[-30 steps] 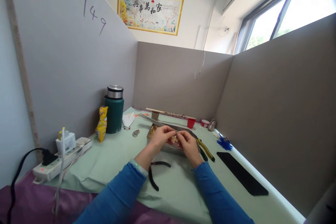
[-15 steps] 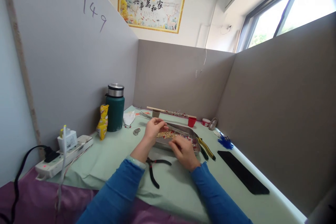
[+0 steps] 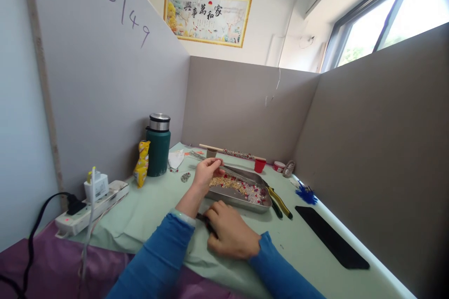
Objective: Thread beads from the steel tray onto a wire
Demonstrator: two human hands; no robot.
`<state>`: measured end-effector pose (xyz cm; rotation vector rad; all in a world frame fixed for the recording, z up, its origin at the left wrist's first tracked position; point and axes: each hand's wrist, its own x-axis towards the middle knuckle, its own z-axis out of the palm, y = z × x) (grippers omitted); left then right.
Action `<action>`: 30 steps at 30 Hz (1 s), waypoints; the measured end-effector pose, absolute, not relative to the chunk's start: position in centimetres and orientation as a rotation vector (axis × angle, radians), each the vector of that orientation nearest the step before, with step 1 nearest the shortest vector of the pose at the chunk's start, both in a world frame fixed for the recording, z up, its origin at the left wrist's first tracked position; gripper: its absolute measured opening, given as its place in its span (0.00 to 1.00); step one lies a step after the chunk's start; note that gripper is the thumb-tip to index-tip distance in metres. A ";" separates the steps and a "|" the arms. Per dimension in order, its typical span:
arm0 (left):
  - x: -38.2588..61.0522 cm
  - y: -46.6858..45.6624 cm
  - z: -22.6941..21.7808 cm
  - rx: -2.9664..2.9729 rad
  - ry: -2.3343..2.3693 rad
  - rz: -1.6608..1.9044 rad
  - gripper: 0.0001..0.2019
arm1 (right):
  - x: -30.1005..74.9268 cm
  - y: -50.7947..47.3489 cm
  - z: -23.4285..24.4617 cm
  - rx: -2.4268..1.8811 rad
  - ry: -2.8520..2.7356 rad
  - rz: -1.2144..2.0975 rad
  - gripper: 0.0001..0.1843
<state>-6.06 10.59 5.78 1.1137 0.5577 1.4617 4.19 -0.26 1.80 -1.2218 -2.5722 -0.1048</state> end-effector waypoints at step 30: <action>-5.9 9.9 6.3 1.205 0.531 1.460 0.13 | 9.9 2.3 5.7 -0.798 -1.307 1.283 0.20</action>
